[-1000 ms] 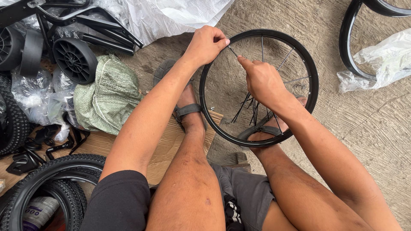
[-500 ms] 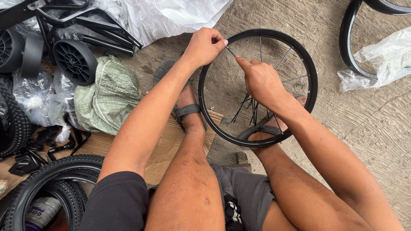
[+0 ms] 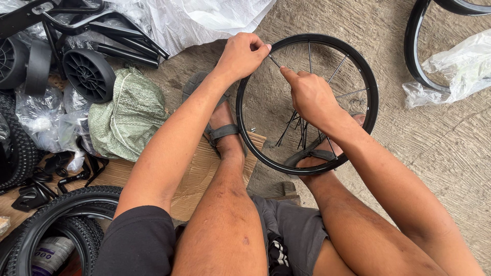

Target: The person assembles a bicycle wheel by inserting spokes through the rim and hub, then tightening the nipples by hand. The person rotates the wheel to check alignment and continues tightening the spokes.

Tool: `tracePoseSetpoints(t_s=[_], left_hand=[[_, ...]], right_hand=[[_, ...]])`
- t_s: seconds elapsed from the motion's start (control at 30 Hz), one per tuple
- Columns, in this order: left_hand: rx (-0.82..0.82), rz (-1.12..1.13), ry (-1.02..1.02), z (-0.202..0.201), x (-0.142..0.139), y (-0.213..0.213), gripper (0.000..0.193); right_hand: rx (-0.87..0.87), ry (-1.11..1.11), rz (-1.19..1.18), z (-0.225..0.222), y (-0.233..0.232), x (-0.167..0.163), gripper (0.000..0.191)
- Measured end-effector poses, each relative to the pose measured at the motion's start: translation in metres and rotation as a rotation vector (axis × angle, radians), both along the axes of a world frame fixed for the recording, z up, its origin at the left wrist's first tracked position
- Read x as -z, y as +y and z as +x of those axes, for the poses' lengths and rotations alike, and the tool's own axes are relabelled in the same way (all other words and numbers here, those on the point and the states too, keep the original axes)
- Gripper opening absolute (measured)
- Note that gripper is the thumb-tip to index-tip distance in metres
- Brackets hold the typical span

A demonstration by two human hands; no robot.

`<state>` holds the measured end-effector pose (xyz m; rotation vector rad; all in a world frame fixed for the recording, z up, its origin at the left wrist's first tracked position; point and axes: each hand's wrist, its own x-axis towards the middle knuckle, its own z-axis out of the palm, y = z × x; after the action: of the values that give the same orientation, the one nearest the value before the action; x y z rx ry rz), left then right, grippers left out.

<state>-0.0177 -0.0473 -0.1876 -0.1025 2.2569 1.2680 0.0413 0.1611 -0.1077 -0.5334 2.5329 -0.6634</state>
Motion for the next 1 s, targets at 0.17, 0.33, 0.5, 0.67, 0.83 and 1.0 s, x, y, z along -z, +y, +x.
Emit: tracePoseSetpoints(t_s=[0.17,0.33,0.5,0.67,0.83,1.0], left_hand=[[0.310,-0.165,0.638,0.006,-0.010,-0.005,0.031],[0.750,-0.385,0.866,0.002,-0.008,0.001,0.014],[0.747,-0.392,0.817,0.001,-0.007,0.009,0.019],[0.491,-0.285,0.382,-0.008,-0.010,-0.005,0.043],[0.461,-0.236,0.312,-0.001,-0.003,-0.010,0.039],[0.409,-0.287,0.591,-0.010,0.012,-0.010,0.037]], right_hand=[[-0.014,0.039,-0.018,0.000,0.001,0.002,0.053],[-0.009,0.024,-0.002,0.000,0.001,0.004,0.054],[-0.007,0.029,-0.006,0.002,0.003,0.005,0.054],[-0.010,0.029,0.013,0.001,0.004,0.004,0.056],[0.005,0.001,0.008,0.000,0.003,0.005,0.055],[-0.007,0.003,-0.003,0.002,0.005,0.005,0.054]])
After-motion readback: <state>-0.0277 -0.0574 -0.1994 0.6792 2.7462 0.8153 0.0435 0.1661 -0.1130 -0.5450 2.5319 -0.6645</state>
